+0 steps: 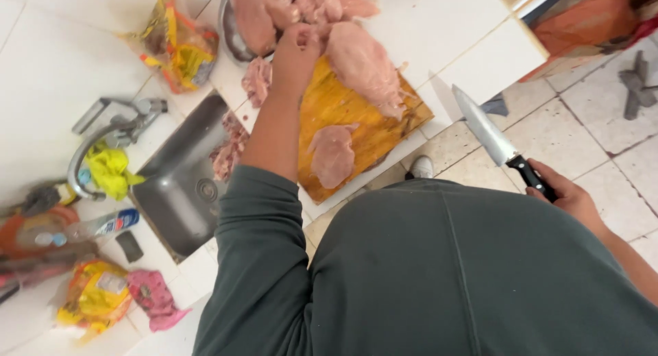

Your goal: Slicing raw chicken breasts on a wooden cutting board using a kitchen knife.

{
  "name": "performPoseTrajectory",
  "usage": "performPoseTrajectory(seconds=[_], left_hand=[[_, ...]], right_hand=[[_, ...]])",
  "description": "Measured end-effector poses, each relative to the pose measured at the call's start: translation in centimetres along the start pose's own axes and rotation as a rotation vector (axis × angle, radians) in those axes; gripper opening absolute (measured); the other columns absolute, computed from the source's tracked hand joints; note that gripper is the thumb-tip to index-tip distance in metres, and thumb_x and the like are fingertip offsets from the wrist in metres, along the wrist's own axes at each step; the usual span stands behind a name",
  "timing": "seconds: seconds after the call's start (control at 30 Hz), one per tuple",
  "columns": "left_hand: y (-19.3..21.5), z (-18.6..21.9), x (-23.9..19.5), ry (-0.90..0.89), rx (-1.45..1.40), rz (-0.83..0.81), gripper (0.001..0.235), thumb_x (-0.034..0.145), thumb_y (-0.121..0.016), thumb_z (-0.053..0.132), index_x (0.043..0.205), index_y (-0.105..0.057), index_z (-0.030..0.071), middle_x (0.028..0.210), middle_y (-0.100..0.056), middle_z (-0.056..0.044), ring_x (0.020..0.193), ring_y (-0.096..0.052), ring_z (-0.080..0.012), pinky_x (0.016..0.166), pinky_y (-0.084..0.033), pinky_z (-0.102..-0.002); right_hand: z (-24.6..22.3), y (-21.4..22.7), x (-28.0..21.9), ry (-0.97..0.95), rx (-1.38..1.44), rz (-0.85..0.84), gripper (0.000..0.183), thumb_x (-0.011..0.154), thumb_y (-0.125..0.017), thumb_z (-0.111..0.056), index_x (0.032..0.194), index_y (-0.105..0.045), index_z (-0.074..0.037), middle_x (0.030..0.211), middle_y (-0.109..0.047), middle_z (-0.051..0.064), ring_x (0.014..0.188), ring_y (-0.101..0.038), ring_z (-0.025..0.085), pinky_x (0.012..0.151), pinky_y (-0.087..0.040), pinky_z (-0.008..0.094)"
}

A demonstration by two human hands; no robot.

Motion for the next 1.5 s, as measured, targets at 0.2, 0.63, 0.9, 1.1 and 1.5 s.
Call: performPoseTrajectory(seconds=[0.2,0.63,0.9,1.1,1.5], left_hand=[[-1.2,0.7,-11.1,-0.236,0.239,-0.567,0.047,0.070,-0.084,0.030,0.109,-0.074,0.005,0.109,-0.069,-0.012,0.098,-0.064,-0.0315,0.090,-0.051,-0.039],[-4.2,-3.4,-13.8,-0.404,0.558,-0.759,0.041,0.064,-0.087,0.035,0.098,-0.077,0.015,0.096,-0.073,-0.007,0.093,-0.064,-0.0334,0.082,-0.049,-0.042],[0.2,-1.9,-14.0,-0.245,0.293,-0.800,0.035,0.072,-0.079,0.017,0.107,-0.077,0.014,0.097,-0.079,-0.003,0.086,-0.070,-0.0245,0.078,-0.054,-0.033],[2.9,1.4,-14.8,-0.225,0.231,-0.842,0.029,0.073,-0.081,0.020,0.100,-0.075,0.011,0.087,-0.077,-0.003,0.075,-0.068,-0.0217,0.072,-0.054,-0.031],[13.3,7.4,-17.2,-0.047,0.074,-1.147,0.033,0.070,-0.080,0.019,0.100,-0.076,0.005,0.087,-0.075,0.000,0.075,-0.065,-0.0111,0.071,-0.052,-0.024]], right_hand=[[-2.8,-1.6,1.0,-0.107,-0.043,-0.042,0.062,0.096,-0.059,0.005,0.155,-0.048,-0.010,0.137,-0.062,0.014,0.112,-0.062,0.026,0.100,-0.048,0.039],[-2.5,-8.4,-1.5,-0.051,0.012,-0.072,0.061,0.096,-0.060,0.000,0.155,-0.049,-0.011,0.126,-0.067,0.014,0.108,-0.064,0.023,0.096,-0.049,0.036],[-2.2,-12.0,-4.8,-0.015,0.048,-0.024,0.060,0.096,-0.059,0.000,0.155,-0.049,-0.009,0.126,-0.066,0.014,0.103,-0.064,0.022,0.090,-0.051,0.037],[-3.2,-13.5,-5.9,-0.186,0.125,-0.083,0.060,0.098,-0.058,-0.007,0.157,-0.047,-0.016,0.121,-0.066,0.014,0.105,-0.063,0.025,0.090,-0.050,0.040],[-3.4,-14.1,-6.2,-0.125,0.067,-0.014,0.061,0.097,-0.060,-0.003,0.156,-0.049,-0.016,0.125,-0.067,0.012,0.107,-0.063,0.022,0.094,-0.049,0.037]])
Point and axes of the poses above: each hand's wrist, its own x-axis towards the middle knuckle, its own y-axis out of the back of the hand, z = x × y, the point moved 5 cm from there along x, towards the middle knuckle
